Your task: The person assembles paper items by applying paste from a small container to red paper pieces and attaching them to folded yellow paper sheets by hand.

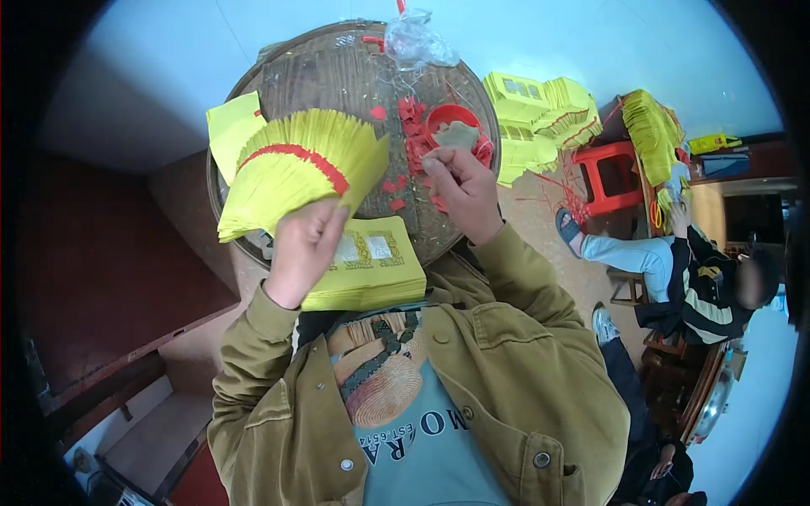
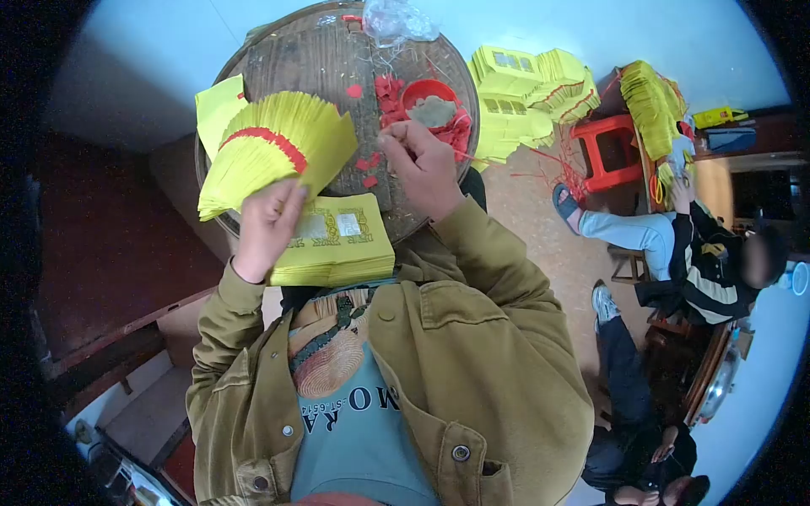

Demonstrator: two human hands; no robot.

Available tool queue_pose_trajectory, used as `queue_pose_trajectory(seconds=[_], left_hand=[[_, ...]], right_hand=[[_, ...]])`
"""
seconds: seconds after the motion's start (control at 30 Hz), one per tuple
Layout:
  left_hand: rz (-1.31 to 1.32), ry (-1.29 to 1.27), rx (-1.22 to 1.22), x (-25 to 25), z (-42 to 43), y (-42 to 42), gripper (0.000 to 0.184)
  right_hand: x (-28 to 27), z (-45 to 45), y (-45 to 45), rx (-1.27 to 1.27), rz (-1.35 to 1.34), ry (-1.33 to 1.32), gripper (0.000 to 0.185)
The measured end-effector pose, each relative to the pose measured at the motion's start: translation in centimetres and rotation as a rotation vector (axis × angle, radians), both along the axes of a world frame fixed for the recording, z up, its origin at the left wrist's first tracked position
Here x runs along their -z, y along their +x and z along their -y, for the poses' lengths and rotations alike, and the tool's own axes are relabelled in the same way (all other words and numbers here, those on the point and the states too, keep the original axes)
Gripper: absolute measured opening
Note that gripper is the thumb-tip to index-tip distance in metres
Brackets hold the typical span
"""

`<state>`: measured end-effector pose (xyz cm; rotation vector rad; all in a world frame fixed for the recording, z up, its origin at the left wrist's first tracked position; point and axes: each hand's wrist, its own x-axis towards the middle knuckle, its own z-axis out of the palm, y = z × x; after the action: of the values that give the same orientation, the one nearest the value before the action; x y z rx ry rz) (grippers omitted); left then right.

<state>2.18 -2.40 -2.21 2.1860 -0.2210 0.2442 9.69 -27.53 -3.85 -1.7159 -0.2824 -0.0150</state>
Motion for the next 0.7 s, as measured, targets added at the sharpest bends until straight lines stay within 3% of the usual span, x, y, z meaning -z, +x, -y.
queue_pose_trajectory(seconds=[0.1, 0.17, 0.2, 0.57, 0.7], left_hand=[[-0.039, -0.100, -0.100, 0.4, 0.0, 0.0, 0.012], [-0.043, -0.102, -0.102, 0.2, 0.0, 0.0, 0.013], [-0.067, -0.083, -0.090, 0.2, -0.1, -0.1, 0.014], [-0.055, -0.054, -0.084, 0.1, 0.1, -0.2, 0.013], [-0.078, -0.040, -0.081, 0.2, 0.0, -0.3, 0.017]], right_hand=[[4.3, 2.1, -0.3, 0.012, -0.095, -0.183, 0.016], [7.6, 2.8, -1.1, -0.032, 0.251, -0.424, 0.019], [7.8, 2.9, -1.6, -0.079, 0.140, -0.469, 0.022], [8.8, 1.2, -2.2, -0.185, 0.111, -0.446, 0.026], [7.6, 1.1, -2.5, -0.186, -0.058, -0.451, 0.020]])
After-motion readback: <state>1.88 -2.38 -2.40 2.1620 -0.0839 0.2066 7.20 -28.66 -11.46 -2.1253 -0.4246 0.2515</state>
